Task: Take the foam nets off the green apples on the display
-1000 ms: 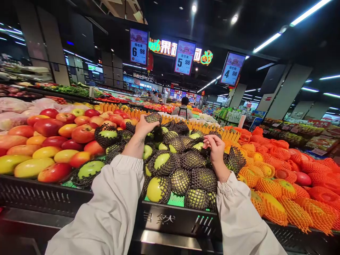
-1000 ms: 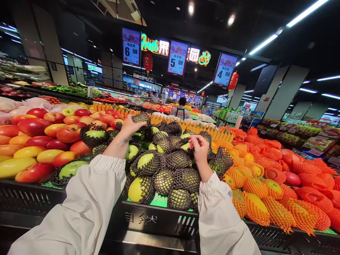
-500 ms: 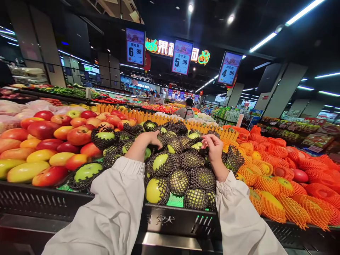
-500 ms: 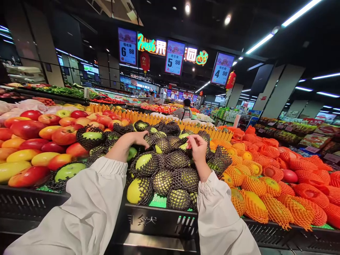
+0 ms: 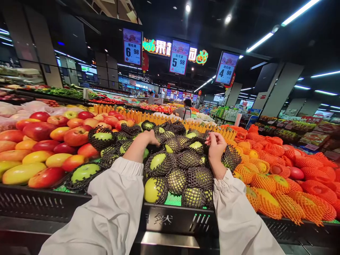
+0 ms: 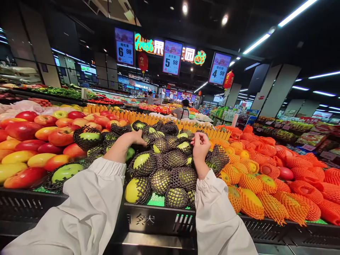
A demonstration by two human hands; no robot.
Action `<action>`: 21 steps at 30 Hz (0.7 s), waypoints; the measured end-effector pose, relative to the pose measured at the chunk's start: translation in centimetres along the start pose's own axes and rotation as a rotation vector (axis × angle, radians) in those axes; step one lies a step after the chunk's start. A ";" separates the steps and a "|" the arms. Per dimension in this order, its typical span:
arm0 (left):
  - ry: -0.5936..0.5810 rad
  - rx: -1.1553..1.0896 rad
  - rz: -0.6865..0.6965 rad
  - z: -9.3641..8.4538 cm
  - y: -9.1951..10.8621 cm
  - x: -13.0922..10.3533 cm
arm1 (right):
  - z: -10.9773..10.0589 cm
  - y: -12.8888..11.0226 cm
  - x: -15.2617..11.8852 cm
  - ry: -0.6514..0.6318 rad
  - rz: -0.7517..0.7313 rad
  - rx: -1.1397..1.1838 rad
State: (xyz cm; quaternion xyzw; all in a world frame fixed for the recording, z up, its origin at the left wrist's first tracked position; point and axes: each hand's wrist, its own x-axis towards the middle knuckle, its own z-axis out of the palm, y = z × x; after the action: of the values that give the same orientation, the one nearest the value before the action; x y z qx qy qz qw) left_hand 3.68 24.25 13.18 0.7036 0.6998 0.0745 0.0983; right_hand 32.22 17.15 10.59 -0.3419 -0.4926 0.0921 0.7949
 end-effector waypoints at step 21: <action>0.144 0.119 0.431 0.7 14.4 4.2 | -0.4 2.1 0.4 -0.042 -0.225 -0.387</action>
State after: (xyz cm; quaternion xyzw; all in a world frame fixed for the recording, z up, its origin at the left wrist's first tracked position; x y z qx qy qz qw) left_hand 17.89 28.37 15.90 0.8341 0.5419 0.1023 -0.0118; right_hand 33.16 18.66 9.42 -0.4289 -0.5526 -0.0862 0.7094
